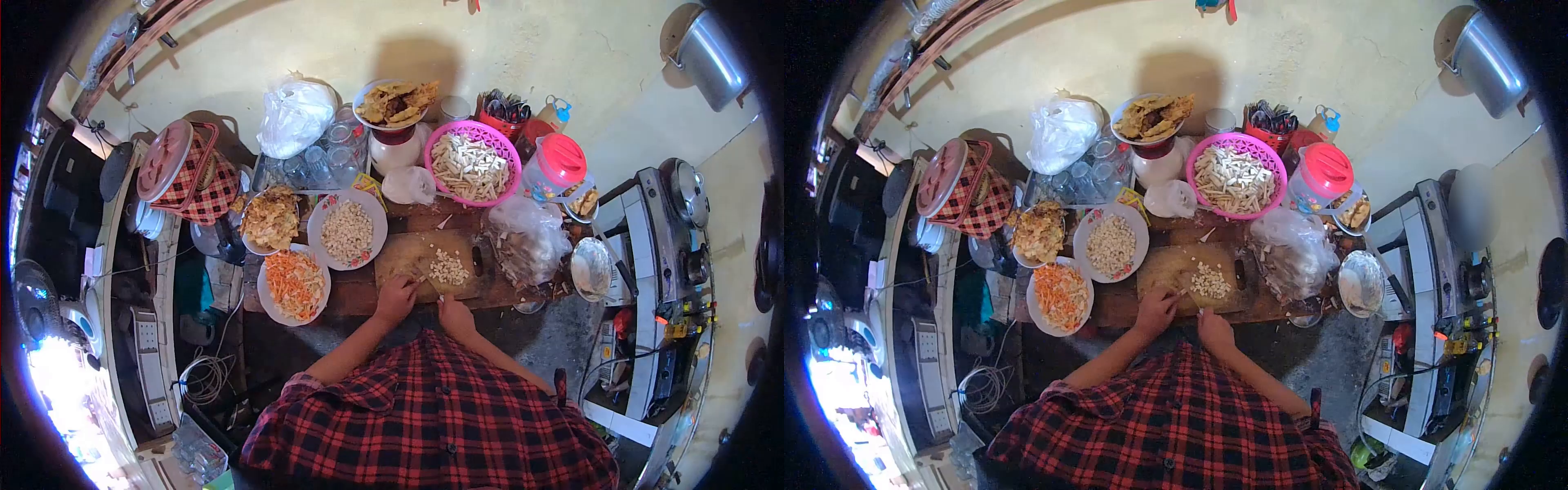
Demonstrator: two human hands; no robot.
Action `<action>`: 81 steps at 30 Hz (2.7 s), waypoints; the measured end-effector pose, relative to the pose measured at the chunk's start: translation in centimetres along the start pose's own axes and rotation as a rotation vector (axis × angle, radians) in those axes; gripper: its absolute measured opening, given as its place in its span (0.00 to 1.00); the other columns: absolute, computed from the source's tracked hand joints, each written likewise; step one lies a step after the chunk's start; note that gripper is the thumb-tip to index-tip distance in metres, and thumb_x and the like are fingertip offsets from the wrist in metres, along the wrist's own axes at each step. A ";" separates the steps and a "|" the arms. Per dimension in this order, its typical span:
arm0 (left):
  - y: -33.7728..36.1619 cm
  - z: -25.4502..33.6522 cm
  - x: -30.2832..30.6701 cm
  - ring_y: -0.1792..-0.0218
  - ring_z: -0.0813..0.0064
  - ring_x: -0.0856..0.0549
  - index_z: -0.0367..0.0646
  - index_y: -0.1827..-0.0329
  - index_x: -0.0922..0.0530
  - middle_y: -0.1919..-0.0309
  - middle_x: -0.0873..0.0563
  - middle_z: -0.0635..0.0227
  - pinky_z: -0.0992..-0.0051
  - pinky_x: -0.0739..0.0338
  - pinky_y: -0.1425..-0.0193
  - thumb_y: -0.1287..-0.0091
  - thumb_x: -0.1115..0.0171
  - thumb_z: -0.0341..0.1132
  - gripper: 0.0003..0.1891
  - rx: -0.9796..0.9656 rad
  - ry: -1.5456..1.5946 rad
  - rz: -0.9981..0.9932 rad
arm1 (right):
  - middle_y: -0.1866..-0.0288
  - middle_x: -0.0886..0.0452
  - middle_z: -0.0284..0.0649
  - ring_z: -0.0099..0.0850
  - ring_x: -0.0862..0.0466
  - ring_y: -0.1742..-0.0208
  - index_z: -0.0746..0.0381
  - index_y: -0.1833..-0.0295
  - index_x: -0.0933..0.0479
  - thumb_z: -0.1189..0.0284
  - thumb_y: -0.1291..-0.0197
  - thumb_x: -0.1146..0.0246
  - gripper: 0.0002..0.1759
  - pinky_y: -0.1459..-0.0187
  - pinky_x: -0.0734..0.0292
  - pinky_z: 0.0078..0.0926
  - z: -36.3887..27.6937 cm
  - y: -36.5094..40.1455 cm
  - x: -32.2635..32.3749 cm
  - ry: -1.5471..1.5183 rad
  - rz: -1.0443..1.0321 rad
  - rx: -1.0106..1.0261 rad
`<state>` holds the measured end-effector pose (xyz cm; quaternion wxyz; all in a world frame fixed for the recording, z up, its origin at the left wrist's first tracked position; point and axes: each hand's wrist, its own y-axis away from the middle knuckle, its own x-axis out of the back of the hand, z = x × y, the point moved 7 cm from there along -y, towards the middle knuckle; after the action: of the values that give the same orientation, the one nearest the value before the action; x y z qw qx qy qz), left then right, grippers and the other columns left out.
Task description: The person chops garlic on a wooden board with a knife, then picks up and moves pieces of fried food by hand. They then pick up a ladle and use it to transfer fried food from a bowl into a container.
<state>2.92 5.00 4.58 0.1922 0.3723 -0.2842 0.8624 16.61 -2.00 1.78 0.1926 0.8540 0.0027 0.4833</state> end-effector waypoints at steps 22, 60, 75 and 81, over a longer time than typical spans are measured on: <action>0.3 -0.5 -0.2 0.59 0.59 0.20 0.41 0.60 0.18 0.64 0.21 0.59 0.63 0.25 0.56 0.51 0.37 0.26 0.13 0.028 0.023 0.014 | 0.71 0.21 0.60 0.57 0.19 0.66 0.67 0.51 0.32 0.62 0.35 0.49 0.18 0.65 0.24 0.53 -0.1 0.3 -0.5 -0.014 0.033 -0.021; 1.1 -0.6 0.5 0.60 0.62 0.20 0.39 0.66 0.20 0.65 0.18 0.63 0.66 0.24 0.56 0.48 0.36 0.27 0.07 -0.062 0.092 0.136 | 0.72 0.20 0.57 0.55 0.18 0.67 0.67 0.55 0.33 0.61 0.34 0.51 0.18 0.66 0.24 0.53 -1.2 0.5 -1.8 0.015 0.060 -0.033; 1.5 -1.1 0.4 0.61 0.64 0.19 0.40 0.66 0.19 0.67 0.18 0.64 0.68 0.23 0.55 0.49 0.36 0.28 0.07 -0.164 -0.016 0.146 | 0.73 0.21 0.58 0.57 0.19 0.68 0.68 0.55 0.33 0.62 0.35 0.49 0.17 0.67 0.25 0.54 -2.1 1.2 -1.3 0.013 0.081 0.021; 1.6 -1.8 0.0 0.62 0.60 0.18 0.40 0.66 0.19 0.65 0.16 0.62 0.66 0.22 0.55 0.48 0.34 0.29 0.07 -0.095 0.069 0.092 | 0.72 0.20 0.57 0.54 0.18 0.68 0.67 0.55 0.33 0.61 0.34 0.50 0.18 0.66 0.23 0.51 -2.3 0.3 -2.1 0.060 0.031 0.016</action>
<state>1.07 4.88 3.03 0.1798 0.3192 -0.3349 0.8681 13.53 -1.90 1.17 0.1779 0.8405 -0.0010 0.5117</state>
